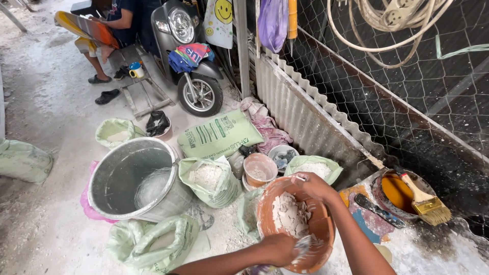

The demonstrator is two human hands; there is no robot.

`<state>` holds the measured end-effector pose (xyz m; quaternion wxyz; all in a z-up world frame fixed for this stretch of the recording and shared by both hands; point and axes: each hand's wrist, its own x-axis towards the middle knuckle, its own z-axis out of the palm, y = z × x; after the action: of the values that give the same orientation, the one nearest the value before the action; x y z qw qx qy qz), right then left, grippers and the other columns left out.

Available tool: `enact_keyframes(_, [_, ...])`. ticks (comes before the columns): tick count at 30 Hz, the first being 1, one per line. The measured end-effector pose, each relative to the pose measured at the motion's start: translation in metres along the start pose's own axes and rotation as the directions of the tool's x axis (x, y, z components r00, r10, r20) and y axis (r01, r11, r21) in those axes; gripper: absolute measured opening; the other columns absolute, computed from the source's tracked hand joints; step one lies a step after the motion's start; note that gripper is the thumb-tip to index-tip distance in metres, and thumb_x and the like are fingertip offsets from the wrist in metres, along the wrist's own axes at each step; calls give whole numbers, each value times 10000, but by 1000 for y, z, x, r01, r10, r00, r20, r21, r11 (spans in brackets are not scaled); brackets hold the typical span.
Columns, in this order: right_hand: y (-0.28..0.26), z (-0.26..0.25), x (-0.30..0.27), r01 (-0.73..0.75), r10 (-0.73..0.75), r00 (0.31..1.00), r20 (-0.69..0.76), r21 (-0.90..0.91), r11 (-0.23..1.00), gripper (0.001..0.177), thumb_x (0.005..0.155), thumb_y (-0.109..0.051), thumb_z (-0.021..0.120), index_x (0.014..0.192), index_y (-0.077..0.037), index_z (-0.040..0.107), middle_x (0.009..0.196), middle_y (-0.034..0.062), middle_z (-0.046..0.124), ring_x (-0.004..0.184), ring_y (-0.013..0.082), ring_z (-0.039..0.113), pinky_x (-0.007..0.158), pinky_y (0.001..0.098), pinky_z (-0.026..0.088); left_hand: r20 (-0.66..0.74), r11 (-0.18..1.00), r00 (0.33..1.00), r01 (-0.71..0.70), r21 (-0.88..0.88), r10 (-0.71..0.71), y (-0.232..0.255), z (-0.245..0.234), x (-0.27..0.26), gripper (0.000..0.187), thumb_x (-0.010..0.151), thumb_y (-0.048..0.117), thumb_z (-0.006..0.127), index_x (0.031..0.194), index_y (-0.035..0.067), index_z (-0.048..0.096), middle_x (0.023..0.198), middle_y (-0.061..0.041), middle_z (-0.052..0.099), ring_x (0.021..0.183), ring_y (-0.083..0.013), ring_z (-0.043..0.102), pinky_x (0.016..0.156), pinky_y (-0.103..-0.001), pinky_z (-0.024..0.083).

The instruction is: The person mixes a white powder in an orange bucket by hand, then uses a brush to scrape the sides and continue mixing. The person then carries the bucket and walks through a cluttered area.

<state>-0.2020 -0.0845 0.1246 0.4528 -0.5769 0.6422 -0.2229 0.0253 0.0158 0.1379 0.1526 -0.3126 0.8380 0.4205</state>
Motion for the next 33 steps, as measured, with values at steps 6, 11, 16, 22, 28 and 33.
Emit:
enact_keyframes(6, [4,-1,-3,-76,77,996,-46,19,997,532,937,-443,638,1302,-59,686,1274,115,728,1189,219,655,1050,364,467,-165,967,983,-117,-226,81,6,51,52,477,1134,326,484,1116,-122,645,1041,-328,698,984,-441,695,915,-499,529])
enact_keyframes(11, [19,0,1,-8,5,1000,31,87,996,532,931,-448,632,1272,-44,694,1244,112,745,1161,205,656,1042,363,479,-32,931,998,68,358,-61,-59,39,93,289,864,156,636,1077,-28,701,1066,-242,729,956,-366,724,750,-493,586])
enact_keyframes(16, [-11,6,-12,-46,43,998,34,96,994,509,915,-460,631,1252,-84,699,1198,95,750,1091,197,671,953,401,540,-197,874,974,-2,-486,-108,-12,20,115,323,1059,259,514,1033,-31,654,1037,-277,725,924,-360,719,799,-457,551])
enact_keyframes(22, [-16,22,-14,-35,36,999,11,-50,998,465,912,-463,643,1197,-104,722,1087,125,773,989,233,709,920,378,548,-55,992,998,5,-123,-12,-27,66,152,266,850,113,620,1062,-14,718,997,-235,743,923,-374,734,797,-473,570])
enact_keyframes(28, [-9,20,-17,53,-53,998,18,-13,998,437,907,-420,632,1175,-92,739,1092,120,788,1009,216,708,935,360,533,-263,961,961,-146,-235,82,-3,68,162,299,988,200,581,1180,18,720,1107,-226,719,989,-412,706,852,-487,552])
enact_keyframes(33, [-13,16,-25,37,-32,995,95,-52,998,414,937,-397,645,1212,-96,718,1124,115,773,1043,196,699,954,359,533,-64,985,997,-42,170,54,-41,104,166,341,909,110,622,1201,-44,705,1172,-282,720,1068,-411,717,891,-502,551])
